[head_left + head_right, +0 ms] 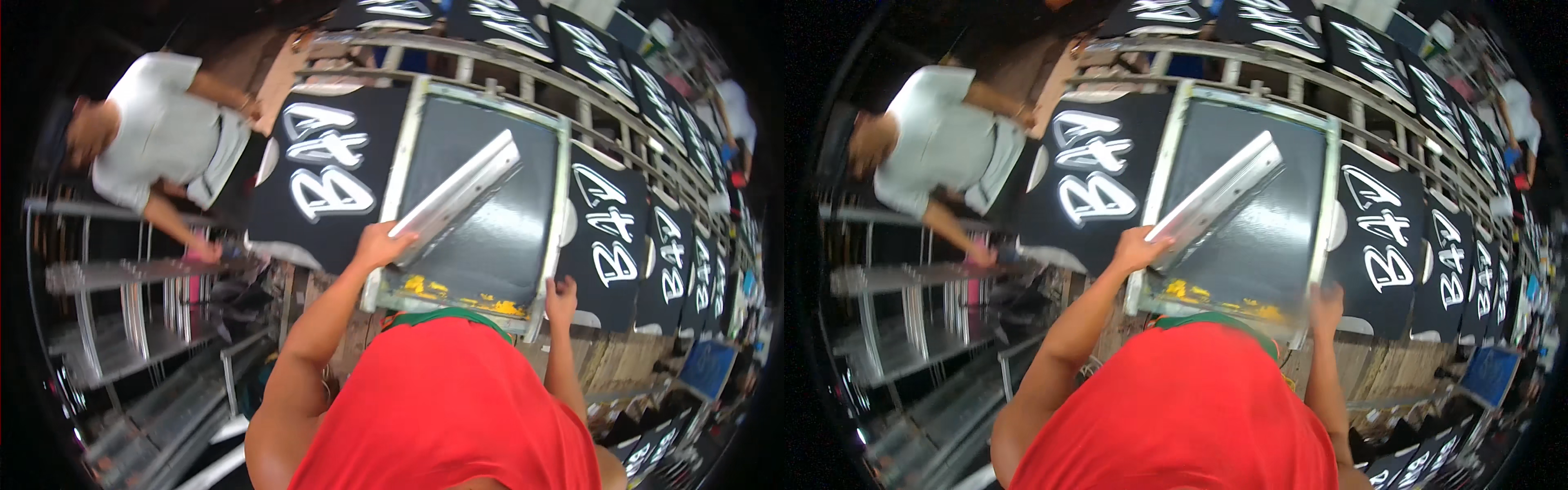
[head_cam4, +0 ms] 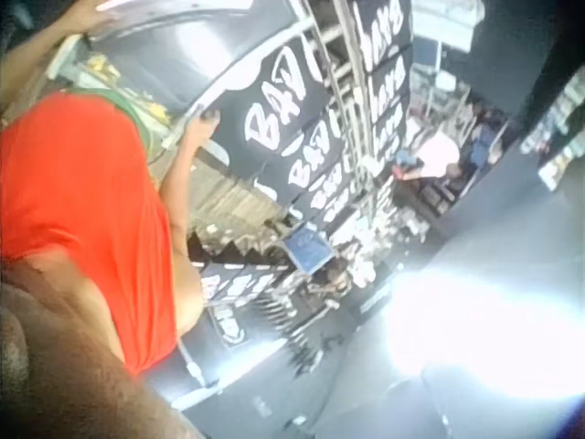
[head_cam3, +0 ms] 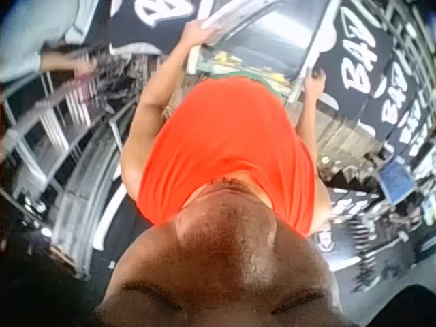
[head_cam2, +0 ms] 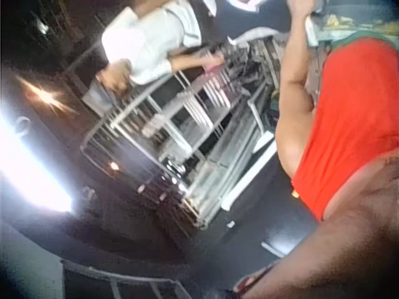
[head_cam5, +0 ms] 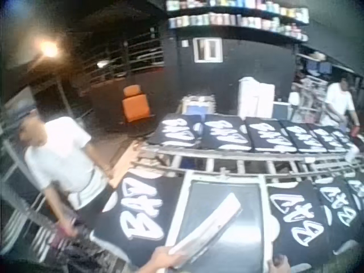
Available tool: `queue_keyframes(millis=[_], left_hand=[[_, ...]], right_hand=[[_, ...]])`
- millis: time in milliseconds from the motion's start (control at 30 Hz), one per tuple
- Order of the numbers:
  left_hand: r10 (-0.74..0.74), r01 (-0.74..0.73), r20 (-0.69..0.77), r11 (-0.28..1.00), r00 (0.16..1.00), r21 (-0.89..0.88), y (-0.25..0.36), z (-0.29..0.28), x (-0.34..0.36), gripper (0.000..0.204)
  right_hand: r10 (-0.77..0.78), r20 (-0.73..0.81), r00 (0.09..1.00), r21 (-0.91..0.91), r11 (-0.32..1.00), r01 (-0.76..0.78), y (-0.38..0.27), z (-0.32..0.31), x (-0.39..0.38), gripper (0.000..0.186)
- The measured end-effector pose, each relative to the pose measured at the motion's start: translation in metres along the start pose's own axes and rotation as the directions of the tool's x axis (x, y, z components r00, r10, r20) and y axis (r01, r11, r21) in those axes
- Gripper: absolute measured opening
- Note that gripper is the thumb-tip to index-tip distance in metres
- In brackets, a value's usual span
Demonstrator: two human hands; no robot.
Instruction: Perform screen printing on a series of black t-shirts using white ink.
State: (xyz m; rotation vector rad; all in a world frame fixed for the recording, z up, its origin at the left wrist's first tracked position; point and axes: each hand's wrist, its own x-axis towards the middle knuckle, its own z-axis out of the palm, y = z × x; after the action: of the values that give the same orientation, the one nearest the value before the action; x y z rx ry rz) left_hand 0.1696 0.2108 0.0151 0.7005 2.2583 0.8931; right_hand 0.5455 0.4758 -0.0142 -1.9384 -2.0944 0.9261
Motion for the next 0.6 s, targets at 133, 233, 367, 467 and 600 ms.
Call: queue_keyframes(millis=[133, 233, 367, 467, 600], left_hand=[[0.428, -0.391, 0.078, 0.719, 0.901, 0.575, 0.031, -0.033, 0.047, 0.042], [0.659, -0.628, 0.172, 0.554, 0.732, 0.546, 0.072, -0.042, 0.105, 0.023], [0.557, -0.571, 0.272, 0.479, 0.785, 0.667, 0.097, -0.030, 0.211, 0.041], [0.612, -0.540, 0.173, 0.487, 0.772, 0.687, 0.079, -0.011, 0.305, 0.031], [0.315, -0.334, 0.187, 0.517, 0.930, 0.788, 0.109, 0.006, 0.355, 0.042]], right_hand=[[-0.856, -0.056, 0.515, -0.439, 0.484, 0.757, -0.140, -0.039, 0.059, 0.074], [-0.913, 0.047, 0.406, -0.525, 0.323, 0.787, -0.211, -0.042, 0.114, 0.063], [-0.611, 0.578, 0.541, -0.319, 0.440, 0.839, -0.209, 0.016, 0.230, 0.048], [-0.651, 0.456, 0.607, -0.465, 0.407, 0.786, -0.241, 0.049, 0.293, 0.041], [-0.706, 0.283, 0.649, -0.476, 0.484, 0.734, -0.249, 0.058, 0.332, 0.044]])
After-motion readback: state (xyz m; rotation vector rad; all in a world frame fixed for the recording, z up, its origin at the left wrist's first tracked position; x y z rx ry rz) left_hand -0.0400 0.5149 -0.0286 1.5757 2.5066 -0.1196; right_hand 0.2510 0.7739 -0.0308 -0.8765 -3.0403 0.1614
